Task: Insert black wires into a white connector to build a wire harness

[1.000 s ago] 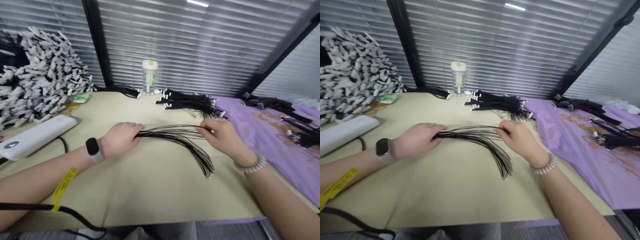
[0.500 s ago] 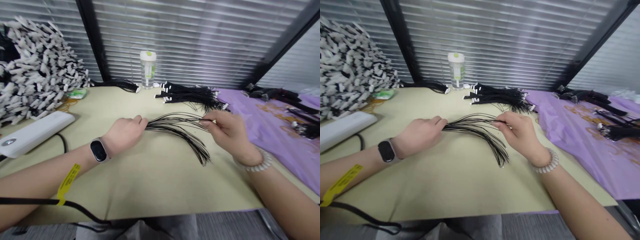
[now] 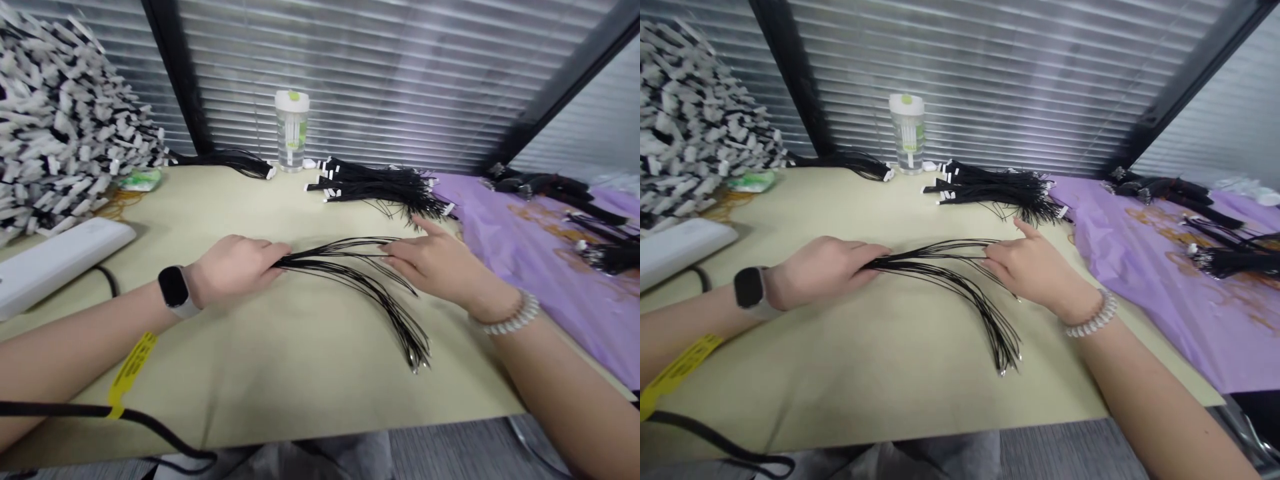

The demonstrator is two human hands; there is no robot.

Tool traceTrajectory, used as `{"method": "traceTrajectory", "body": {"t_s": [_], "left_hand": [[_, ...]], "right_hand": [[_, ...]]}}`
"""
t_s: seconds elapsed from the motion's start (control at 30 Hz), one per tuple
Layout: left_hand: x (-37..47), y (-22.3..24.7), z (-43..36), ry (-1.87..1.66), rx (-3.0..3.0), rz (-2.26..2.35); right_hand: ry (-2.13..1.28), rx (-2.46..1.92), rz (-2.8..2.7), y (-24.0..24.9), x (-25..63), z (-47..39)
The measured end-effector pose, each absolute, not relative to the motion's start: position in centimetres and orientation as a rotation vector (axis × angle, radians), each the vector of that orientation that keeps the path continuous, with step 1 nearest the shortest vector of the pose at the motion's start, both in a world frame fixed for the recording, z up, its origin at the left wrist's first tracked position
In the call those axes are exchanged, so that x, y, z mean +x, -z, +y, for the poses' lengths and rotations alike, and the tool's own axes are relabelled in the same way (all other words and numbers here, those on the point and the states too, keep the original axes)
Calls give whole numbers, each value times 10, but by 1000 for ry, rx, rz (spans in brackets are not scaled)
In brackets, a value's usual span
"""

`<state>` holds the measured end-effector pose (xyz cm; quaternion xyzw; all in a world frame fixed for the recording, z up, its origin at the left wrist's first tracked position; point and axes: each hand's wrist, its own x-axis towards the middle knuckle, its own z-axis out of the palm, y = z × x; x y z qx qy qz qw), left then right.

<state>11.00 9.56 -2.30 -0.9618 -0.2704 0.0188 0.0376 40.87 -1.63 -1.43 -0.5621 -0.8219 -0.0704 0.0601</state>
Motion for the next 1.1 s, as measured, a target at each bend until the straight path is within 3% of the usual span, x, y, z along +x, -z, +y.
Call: {"method": "traceTrajectory", "body": {"t_s": [0.3,0.57,0.9,1.1], "left_hand": [[105,24,103,264,-3062,-977],[108,18,98,621,-3027,-1223],[109,10,104,892,-2828,-1438],[107,15,120,1126,-2818,-1563]], "right_hand": [[-299,-1565,-2468,5,405,-22],[-1102,-1458,-2298,-8,399,-27],[-1585,-1324,-2207,5,383,-34],[-2183,-1050,-1670,16,360,-46]]}}
